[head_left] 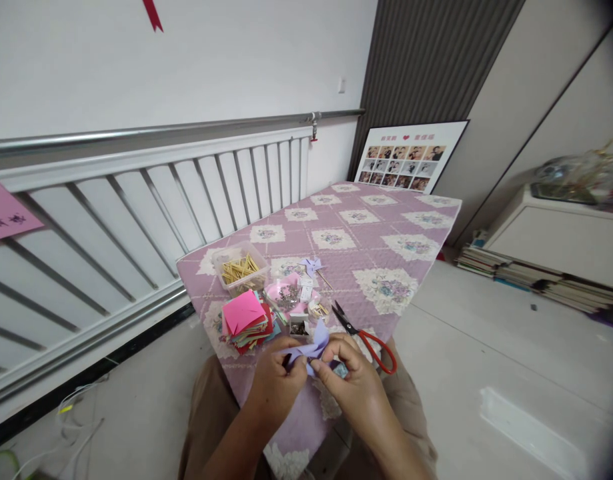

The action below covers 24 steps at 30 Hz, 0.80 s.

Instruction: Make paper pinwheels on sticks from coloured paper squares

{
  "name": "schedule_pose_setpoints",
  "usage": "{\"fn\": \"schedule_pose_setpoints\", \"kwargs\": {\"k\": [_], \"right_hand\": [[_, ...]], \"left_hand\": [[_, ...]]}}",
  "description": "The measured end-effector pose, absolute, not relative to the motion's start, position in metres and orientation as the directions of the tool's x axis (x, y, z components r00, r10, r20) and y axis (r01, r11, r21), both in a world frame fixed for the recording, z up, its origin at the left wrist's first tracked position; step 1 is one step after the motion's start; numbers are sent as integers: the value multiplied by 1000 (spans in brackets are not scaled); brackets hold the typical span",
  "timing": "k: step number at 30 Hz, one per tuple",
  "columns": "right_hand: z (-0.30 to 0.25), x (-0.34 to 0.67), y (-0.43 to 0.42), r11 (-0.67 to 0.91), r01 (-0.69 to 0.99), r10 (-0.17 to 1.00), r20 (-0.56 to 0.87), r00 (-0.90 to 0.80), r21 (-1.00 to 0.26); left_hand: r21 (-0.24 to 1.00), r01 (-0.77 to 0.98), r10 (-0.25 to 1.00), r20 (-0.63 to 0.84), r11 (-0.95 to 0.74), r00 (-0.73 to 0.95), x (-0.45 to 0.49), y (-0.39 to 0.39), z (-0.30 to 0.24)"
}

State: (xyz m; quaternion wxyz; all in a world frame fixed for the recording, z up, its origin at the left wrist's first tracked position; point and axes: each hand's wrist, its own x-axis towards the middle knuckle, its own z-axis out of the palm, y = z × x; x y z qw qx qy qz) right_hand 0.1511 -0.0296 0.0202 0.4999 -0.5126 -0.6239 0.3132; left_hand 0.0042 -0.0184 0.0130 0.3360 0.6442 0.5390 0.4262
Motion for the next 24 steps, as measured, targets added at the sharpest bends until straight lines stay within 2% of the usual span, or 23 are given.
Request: {"fn": "schedule_pose_setpoints", "kwargs": {"k": [6, 13, 19, 24], "right_hand": [[6, 150, -29, 117, 289, 985, 149, 90, -950], [7, 146, -28, 133, 114, 990, 136, 22, -984], [16, 148, -31, 168, 155, 985, 161, -56, -974], [10, 146, -29, 160, 121, 987, 157, -35, -980]], "left_hand": [[910, 383, 987, 149, -159, 55, 4, -18, 11], [901, 403, 987, 149, -163, 65, 3, -19, 9], [893, 411, 983, 166, -182, 73, 3, -21, 13], [857, 465, 972, 231, -222, 39, 3, -23, 14]]}}
